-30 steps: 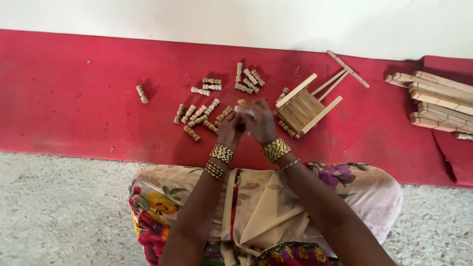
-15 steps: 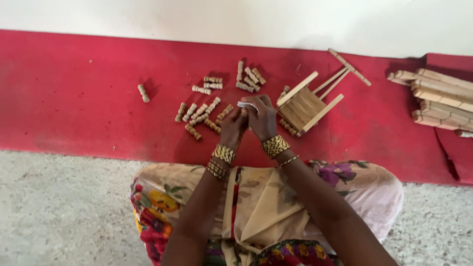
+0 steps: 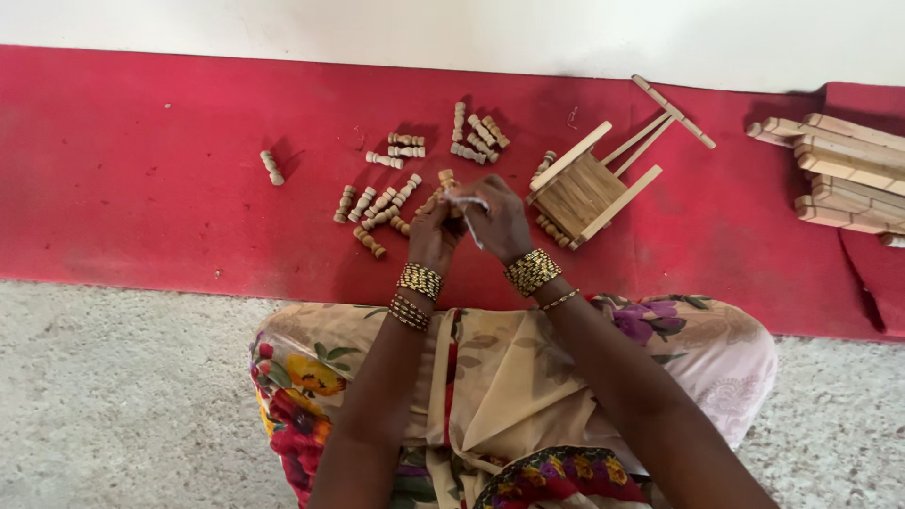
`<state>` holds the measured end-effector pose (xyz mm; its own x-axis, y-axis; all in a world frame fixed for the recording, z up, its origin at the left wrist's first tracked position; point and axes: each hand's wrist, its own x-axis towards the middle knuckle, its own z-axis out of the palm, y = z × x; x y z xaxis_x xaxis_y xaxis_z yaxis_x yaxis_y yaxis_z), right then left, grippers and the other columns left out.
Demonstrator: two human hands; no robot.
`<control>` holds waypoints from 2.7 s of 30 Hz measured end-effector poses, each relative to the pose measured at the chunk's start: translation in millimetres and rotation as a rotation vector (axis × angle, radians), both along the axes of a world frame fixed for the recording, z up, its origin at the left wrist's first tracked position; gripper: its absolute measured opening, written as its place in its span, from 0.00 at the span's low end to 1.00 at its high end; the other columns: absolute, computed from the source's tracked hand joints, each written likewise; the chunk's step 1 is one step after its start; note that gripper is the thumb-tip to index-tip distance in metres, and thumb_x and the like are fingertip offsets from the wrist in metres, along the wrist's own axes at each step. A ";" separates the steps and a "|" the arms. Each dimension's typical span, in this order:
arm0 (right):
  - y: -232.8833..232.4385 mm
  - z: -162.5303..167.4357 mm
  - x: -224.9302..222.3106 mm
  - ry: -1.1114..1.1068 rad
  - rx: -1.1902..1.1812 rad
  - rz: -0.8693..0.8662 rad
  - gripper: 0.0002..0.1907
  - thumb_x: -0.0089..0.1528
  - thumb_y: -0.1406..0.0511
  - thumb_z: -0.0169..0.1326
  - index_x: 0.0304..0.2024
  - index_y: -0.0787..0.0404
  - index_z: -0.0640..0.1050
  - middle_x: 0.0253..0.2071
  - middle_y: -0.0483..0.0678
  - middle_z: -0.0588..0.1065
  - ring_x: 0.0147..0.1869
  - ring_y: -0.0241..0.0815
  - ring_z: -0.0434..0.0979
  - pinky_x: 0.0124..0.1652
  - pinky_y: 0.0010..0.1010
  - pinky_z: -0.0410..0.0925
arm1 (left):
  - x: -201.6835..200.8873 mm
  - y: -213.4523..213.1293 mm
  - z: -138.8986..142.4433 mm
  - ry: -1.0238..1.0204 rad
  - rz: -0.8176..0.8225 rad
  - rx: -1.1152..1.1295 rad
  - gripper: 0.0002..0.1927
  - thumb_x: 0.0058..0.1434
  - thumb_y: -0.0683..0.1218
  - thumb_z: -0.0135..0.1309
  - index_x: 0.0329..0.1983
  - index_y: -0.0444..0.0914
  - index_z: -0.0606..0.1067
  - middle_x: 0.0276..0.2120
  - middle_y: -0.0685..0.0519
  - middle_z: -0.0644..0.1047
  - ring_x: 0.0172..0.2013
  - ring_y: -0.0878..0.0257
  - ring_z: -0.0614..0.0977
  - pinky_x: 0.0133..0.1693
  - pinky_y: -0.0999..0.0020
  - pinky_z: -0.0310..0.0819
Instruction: The person sits on the floor and wipes small wooden toy pieces one at a time with a cloth, setting each cleaned piece back on the red mat. A small wooden toy cart and stacks of wooden sticks lie nearby on the mat.
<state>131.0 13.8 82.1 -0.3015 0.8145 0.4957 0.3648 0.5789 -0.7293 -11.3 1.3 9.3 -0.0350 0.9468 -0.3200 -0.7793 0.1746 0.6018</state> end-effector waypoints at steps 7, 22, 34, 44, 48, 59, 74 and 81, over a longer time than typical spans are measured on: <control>9.2 -1.2 -11.7 0.041 0.084 -0.246 0.07 0.65 0.73 0.57 0.44 0.59 0.82 0.44 0.50 0.75 0.42 0.41 0.79 0.36 0.27 0.78 | 11.8 -3.4 -14.0 0.136 -0.110 0.022 0.12 0.75 0.45 0.50 0.48 0.32 0.79 0.35 0.50 0.81 0.30 0.64 0.80 0.31 0.70 0.77; 8.6 1.4 -8.3 0.090 -0.018 -0.219 0.10 0.64 0.74 0.56 0.46 0.59 0.82 0.44 0.50 0.74 0.39 0.40 0.79 0.33 0.30 0.76 | 15.8 4.8 -12.7 0.192 -0.040 0.071 0.09 0.71 0.44 0.54 0.49 0.36 0.79 0.38 0.53 0.80 0.32 0.68 0.79 0.34 0.74 0.76; 2.2 -10.9 -14.3 0.065 0.027 -0.155 0.08 0.62 0.72 0.60 0.44 0.59 0.83 0.44 0.49 0.76 0.44 0.40 0.81 0.39 0.30 0.77 | 2.1 -2.3 11.9 -0.021 -0.050 0.055 0.12 0.73 0.48 0.45 0.52 0.38 0.74 0.37 0.53 0.79 0.37 0.65 0.81 0.38 0.69 0.80; -4.6 1.1 -5.0 0.098 -0.077 -0.199 0.08 0.62 0.70 0.63 0.44 0.57 0.84 0.43 0.47 0.76 0.43 0.38 0.80 0.40 0.29 0.76 | 9.3 5.5 -23.2 -0.002 -0.063 0.110 0.11 0.76 0.46 0.50 0.50 0.33 0.76 0.38 0.51 0.80 0.36 0.65 0.80 0.39 0.68 0.79; -3.1 -6.3 -9.0 0.034 -0.118 -0.086 0.09 0.58 0.71 0.65 0.42 0.59 0.85 0.41 0.50 0.75 0.41 0.39 0.79 0.39 0.32 0.74 | -1.2 6.4 -25.7 -0.156 0.021 -0.008 0.13 0.73 0.46 0.46 0.51 0.35 0.75 0.39 0.52 0.81 0.37 0.65 0.82 0.39 0.70 0.81; 10.2 -12.1 0.8 0.018 -0.163 -0.143 0.07 0.62 0.70 0.62 0.44 0.60 0.83 0.44 0.50 0.76 0.40 0.40 0.79 0.38 0.29 0.76 | 4.9 6.2 -9.7 0.035 -0.051 0.049 0.13 0.74 0.42 0.47 0.53 0.29 0.76 0.38 0.50 0.81 0.34 0.65 0.81 0.37 0.69 0.80; 10.0 -13.4 -6.0 0.132 -0.084 -0.374 0.06 0.64 0.71 0.59 0.44 0.59 0.81 0.46 0.50 0.75 0.44 0.41 0.79 0.40 0.29 0.76 | 14.7 1.9 -6.4 0.017 -0.066 0.098 0.10 0.73 0.42 0.50 0.51 0.32 0.76 0.39 0.52 0.80 0.38 0.65 0.81 0.42 0.69 0.81; 2.0 -21.2 -13.5 -0.024 -0.047 -0.104 0.06 0.62 0.72 0.61 0.41 0.57 0.83 0.41 0.47 0.75 0.40 0.40 0.78 0.37 0.32 0.75 | -1.1 0.5 12.3 -0.046 -0.014 -0.050 0.14 0.69 0.47 0.49 0.47 0.32 0.77 0.38 0.49 0.82 0.37 0.62 0.84 0.43 0.65 0.84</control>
<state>117.6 15.8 60.9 -0.2252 0.8644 0.4496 0.4392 0.5020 -0.7451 -12.4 1.8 21.6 -0.0057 0.9300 -0.3674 -0.8031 0.2146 0.5558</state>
